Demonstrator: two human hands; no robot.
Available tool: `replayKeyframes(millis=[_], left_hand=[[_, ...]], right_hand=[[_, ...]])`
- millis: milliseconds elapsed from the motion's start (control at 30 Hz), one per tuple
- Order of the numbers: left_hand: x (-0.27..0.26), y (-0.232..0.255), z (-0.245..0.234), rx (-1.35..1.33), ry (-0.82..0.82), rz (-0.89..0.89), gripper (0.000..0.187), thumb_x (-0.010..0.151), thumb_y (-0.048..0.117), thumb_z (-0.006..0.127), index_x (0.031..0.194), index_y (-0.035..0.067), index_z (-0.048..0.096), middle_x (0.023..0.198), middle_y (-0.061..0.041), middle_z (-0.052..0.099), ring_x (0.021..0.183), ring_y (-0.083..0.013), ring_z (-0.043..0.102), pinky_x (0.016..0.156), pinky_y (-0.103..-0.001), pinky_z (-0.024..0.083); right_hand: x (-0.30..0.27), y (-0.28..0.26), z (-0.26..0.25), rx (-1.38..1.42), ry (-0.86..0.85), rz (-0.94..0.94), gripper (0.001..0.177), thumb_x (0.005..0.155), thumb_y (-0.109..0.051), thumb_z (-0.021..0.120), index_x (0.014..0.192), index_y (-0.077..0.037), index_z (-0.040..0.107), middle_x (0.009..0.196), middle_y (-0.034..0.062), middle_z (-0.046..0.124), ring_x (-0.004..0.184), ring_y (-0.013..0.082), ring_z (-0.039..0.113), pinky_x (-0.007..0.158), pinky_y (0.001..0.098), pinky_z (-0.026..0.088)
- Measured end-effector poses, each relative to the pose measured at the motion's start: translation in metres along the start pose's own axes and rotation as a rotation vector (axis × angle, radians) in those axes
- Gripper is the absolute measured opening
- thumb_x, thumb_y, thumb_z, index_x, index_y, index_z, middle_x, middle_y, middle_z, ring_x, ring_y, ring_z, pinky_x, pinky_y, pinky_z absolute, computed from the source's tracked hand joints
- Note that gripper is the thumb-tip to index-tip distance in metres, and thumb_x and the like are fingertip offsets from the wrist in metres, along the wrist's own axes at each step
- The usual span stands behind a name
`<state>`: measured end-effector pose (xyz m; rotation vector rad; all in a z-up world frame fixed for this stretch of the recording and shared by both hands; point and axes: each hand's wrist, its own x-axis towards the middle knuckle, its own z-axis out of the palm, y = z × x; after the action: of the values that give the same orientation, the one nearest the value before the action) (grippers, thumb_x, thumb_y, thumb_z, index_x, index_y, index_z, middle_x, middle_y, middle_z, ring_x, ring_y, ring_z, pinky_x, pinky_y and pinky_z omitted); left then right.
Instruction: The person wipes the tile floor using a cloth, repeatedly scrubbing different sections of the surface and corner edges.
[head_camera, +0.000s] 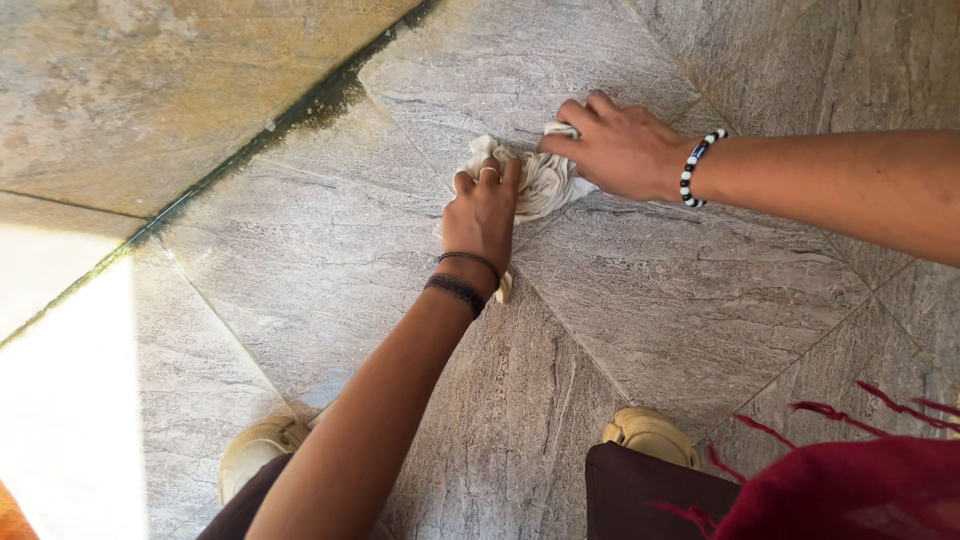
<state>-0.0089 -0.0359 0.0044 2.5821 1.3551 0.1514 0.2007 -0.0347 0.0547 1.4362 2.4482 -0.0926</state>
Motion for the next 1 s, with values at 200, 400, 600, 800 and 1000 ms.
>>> replayKeyframes(millis=[200, 400, 600, 800, 1000], left_hand=[[-0.019, -0.006, -0.009, -0.079, -0.019, 0.086, 0.045, 0.080, -0.006, 0.065, 0.122, 0.011, 0.062, 0.117, -0.015, 0.068, 0.100, -0.0341, 0.067, 0.069, -0.036, 0.065], [-0.072, 0.004, -0.019, -0.193, -0.208, 0.251, 0.033, 0.086, -0.002, 0.065, 0.116, 0.010, 0.068, 0.111, -0.012, 0.071, 0.101, -0.0304, 0.068, 0.075, -0.036, 0.063], [-0.077, 0.008, -0.034, -0.191, -0.265, 0.278, 0.038, 0.081, 0.000, 0.068, 0.115, 0.017, 0.071, 0.111, -0.007, 0.072, 0.102, -0.0285, 0.068, 0.077, -0.037, 0.061], [-0.048, 0.010, -0.016, -0.068, -0.202, 0.176, 0.042, 0.087, 0.003, 0.069, 0.125, 0.021, 0.066, 0.113, -0.008, 0.071, 0.097, -0.0260, 0.069, 0.069, -0.035, 0.063], [0.021, -0.016, 0.002, 0.036, -0.025, 0.130, 0.042, 0.090, 0.008, 0.070, 0.129, 0.017, 0.058, 0.119, -0.008, 0.068, 0.100, -0.0271, 0.068, 0.068, -0.036, 0.064]], right_hand=[[-0.028, -0.023, 0.007, 0.109, 0.090, -0.140, 0.049, 0.078, 0.004, 0.062, 0.123, -0.016, 0.064, 0.137, 0.0127, 0.051, 0.133, 0.0311, 0.045, 0.101, 0.0349, 0.053], [-0.072, -0.070, 0.013, 0.243, 0.104, -0.440, 0.039, 0.083, -0.007, 0.067, 0.122, -0.008, 0.062, 0.132, 0.0165, 0.054, 0.127, 0.0293, 0.049, 0.097, 0.0336, 0.056], [-0.081, -0.077, 0.008, 0.254, -0.060, -0.544, 0.039, 0.086, -0.007, 0.068, 0.124, -0.007, 0.062, 0.123, 0.0153, 0.057, 0.112, 0.0269, 0.054, 0.075, 0.0319, 0.060], [-0.052, -0.038, 0.015, 0.171, 0.151, -0.490, 0.055, 0.081, 0.006, 0.067, 0.130, -0.019, 0.062, 0.138, 0.0092, 0.054, 0.127, 0.0272, 0.052, 0.079, 0.0239, 0.061], [-0.010, 0.020, -0.008, 0.089, -0.037, -0.017, 0.055, 0.088, 0.002, 0.062, 0.139, -0.015, 0.055, 0.136, 0.0174, 0.051, 0.123, 0.0304, 0.052, 0.082, 0.0307, 0.061]])
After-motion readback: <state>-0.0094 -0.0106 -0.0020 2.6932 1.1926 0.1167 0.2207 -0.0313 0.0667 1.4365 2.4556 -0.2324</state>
